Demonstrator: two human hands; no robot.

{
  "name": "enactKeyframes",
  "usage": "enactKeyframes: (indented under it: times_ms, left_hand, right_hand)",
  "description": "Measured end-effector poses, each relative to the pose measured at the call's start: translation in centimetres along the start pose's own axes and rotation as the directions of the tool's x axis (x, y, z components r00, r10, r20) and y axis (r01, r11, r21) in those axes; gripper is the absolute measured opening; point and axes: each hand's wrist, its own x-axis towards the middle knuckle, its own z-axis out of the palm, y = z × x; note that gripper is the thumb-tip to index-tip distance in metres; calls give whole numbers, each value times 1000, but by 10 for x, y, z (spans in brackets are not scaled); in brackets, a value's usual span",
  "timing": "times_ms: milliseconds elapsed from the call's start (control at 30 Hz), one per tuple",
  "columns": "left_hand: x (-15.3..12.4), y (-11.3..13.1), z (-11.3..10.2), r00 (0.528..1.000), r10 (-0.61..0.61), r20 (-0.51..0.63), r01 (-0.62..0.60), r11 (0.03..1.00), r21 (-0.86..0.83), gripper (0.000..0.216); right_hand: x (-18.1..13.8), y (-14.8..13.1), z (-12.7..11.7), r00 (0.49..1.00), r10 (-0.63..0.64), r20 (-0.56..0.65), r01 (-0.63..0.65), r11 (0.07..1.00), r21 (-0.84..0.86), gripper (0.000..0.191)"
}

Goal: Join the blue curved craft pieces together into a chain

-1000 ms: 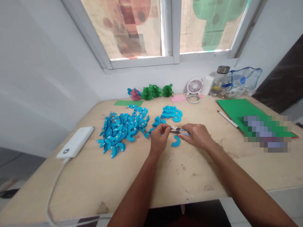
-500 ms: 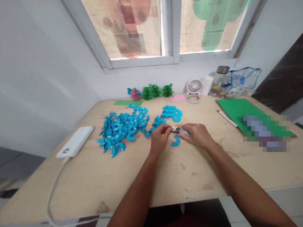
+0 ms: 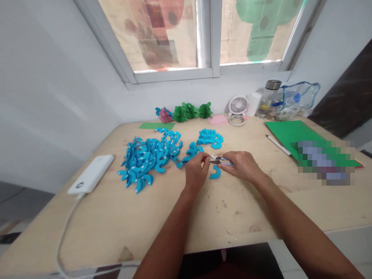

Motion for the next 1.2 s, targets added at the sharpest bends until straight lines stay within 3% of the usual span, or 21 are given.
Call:
enactKeyframes:
  times_ms: [200,367,533,733,933,1200]
  left_hand:
    - [2,-2,1,979,-196,-57,180,959,-220,11]
    - [-3,-4,9,963,-247,108,263,948,-177,24]
    - [-11,2,20,966,-163,200,165,986,7,47]
    - [-17,6,29,964,-97,247,51,981,188,56]
    - [-18,5,32,973,-130,190,115,989,89,64]
    - [-19,5,34,974,-161,159,198,946,-255,65]
  right_hand:
    - [1,5,-4,997,74,4,-74,996,-47,32]
    - [4,19,-9,960,279,8,-274,948,-162,35]
    - [4,30,-12,918,395,42,-380,904,-198,39]
    - [5,33,-8,894,440,89,-415,885,-210,39]
    - [7,35,-5,869,478,130,-445,869,-216,39]
    - [6,39,1,867,470,166,-426,871,-243,37]
